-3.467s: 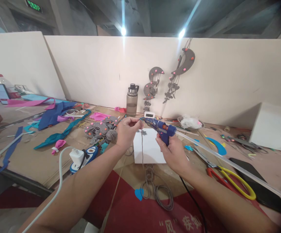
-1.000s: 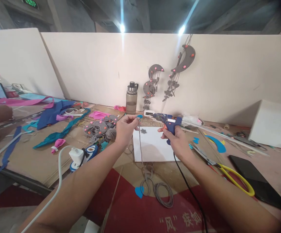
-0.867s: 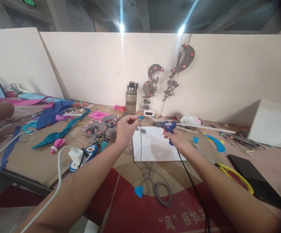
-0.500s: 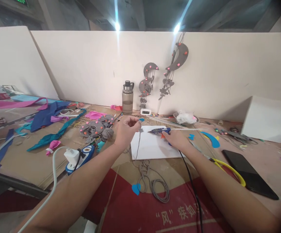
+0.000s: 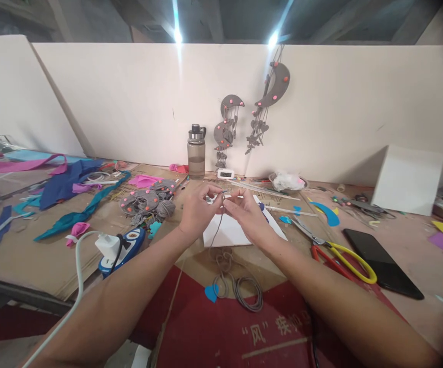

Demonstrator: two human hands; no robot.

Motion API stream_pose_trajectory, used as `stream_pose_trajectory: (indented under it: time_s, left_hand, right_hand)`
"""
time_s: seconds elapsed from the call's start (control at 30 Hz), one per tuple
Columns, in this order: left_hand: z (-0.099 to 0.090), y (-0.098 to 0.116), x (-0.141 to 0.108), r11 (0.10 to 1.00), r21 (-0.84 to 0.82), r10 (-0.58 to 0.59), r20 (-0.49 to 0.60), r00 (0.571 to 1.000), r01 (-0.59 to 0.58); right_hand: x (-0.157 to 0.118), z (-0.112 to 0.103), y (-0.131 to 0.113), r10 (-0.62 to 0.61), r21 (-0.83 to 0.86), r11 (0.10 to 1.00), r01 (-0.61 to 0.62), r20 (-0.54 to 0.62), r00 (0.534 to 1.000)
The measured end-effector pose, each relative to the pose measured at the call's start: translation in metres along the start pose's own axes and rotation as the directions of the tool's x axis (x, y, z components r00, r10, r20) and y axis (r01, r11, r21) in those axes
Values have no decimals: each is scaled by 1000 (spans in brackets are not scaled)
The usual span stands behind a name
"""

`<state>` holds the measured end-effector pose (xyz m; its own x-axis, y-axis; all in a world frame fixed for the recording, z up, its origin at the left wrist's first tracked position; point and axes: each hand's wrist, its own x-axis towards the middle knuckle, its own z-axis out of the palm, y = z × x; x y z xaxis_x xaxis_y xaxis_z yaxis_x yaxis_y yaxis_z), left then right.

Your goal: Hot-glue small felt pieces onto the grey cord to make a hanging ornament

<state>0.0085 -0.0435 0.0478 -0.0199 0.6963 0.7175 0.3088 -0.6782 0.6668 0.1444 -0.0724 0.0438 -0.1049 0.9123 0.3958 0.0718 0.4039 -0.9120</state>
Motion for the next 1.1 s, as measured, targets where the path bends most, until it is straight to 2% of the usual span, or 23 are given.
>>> stream_pose_trajectory:
  time_s: [0.07, 0.13, 0.23, 0.33, 0.5, 0.67, 0.83, 1.1]
  left_hand:
    - [1, 1, -1, 999, -8, -36, 7, 999, 36]
    - [4, -1, -3, 994, -21, -110, 19, 994, 110]
    - [8, -4, -3, 955, -161, -235, 94, 967, 248]
    - [12, -5, -2, 876, -322, -312, 186, 932, 358]
    - [12, -2, 0, 768, -434, -382, 280, 881, 471]
    - [12, -1, 0, 722, -489, -376, 316, 871, 489]
    - [13, -3, 0, 737, -475, -379, 300, 875, 482]
    - [15, 0, -1, 688, -517, -424, 284, 860, 509]
  right_hand:
    - [0, 1, 0, 78, 122, 989, -80, 22, 997]
    - [1, -1, -2, 109, 115, 988, -107, -10, 994]
    - [1, -6, -3, 41, -40, 998, -45, -88, 995]
    - [2, -11, -1, -47, -157, 987, 25, -137, 989]
    - [3, -14, 5, -89, -210, 976, 49, -186, 978]
    - [3, -15, 1, -103, -264, 964, 46, -206, 973]
    - [2, -15, 1, -125, -322, 945, 54, -204, 971]
    - [-2, -11, 1, -175, -348, 934, 86, -234, 956]
